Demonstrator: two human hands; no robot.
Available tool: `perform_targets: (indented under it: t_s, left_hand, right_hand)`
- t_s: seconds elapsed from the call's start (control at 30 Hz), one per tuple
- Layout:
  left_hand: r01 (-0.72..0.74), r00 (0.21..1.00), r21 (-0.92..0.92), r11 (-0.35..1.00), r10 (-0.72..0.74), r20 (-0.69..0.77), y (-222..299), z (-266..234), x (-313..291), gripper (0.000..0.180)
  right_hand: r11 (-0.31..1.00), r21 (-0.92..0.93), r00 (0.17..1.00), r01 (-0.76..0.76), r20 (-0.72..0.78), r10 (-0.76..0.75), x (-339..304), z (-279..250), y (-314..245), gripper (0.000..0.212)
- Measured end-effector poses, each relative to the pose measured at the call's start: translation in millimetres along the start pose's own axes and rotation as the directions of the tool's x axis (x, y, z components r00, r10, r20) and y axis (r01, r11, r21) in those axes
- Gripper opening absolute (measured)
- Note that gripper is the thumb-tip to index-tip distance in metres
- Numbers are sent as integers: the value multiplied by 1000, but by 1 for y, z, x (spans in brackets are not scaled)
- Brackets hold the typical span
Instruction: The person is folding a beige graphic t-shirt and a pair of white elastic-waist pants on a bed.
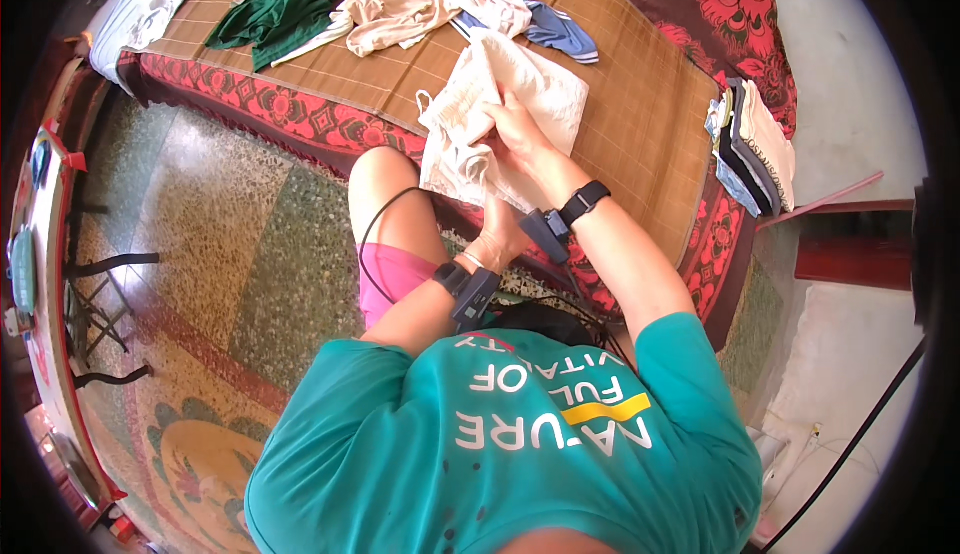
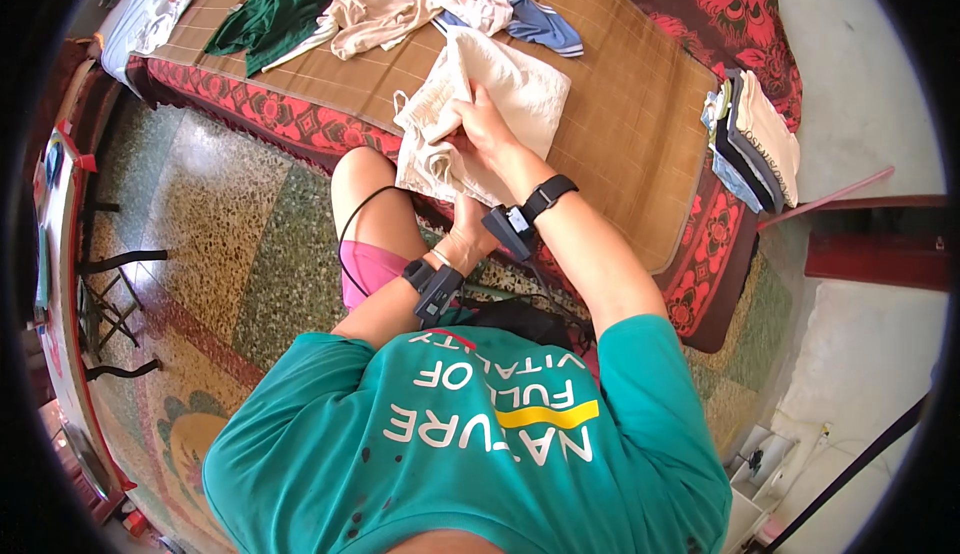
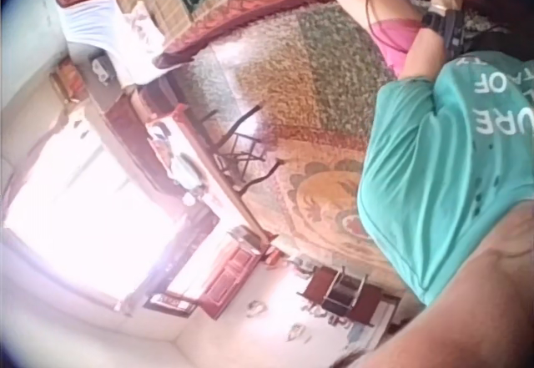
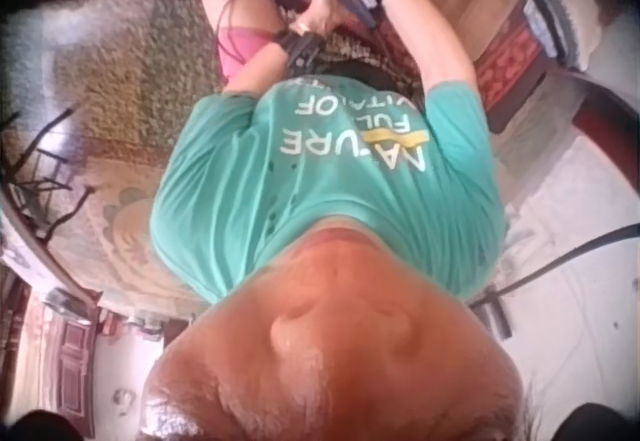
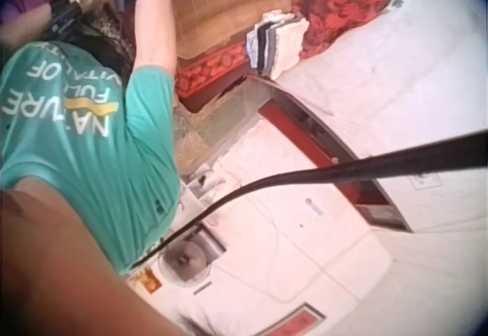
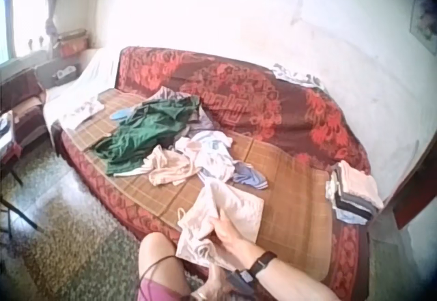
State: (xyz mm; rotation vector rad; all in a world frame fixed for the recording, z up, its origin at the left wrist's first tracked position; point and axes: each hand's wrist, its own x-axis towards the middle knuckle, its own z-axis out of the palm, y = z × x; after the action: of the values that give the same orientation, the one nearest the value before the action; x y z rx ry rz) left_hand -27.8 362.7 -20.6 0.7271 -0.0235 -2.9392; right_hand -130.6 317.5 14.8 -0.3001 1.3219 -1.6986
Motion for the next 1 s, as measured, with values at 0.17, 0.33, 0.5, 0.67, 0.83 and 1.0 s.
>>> perform_targets:
  t_s: [0.17, 0.33, 0.5, 0.67, 0.83, 1.0]
  left_hand:
    - [-30, 999, 4, 1000, 30, -43, -2, 1, 0, 59]
    - [-186, 982, -105, 977, 184, -33, -12, -10, 12, 56]
    - [-268, 962, -131, 955, 256, -98, -4, -16, 10, 39]
    - [-196, 977, 166, 966, 207, -53, 15, -5, -20, 38]
    - [64, 997, 762, 644, -7, -77, 46, -29, -41, 40]
    - [-23, 980, 702, 711, 155, -125, 66, -10, -67, 53]
  right_hand:
    - [993, -57, 995, 101, 9, -100, 7, -8, -4, 64]
    - [934, -353, 995, -55, 57, 80, -1, 3, -2, 76]
    - [929, -369, 985, -28, 148, 88, -8, -19, -24, 68]
    - [761, -632, 949, 146, -128, -288, 8, -119, -38, 48]
    - [629, -776, 827, 48, -321, -461, 23, -170, -37, 60]
    - [741, -671, 815, 33, -410, -408, 26, -149, -51, 50]
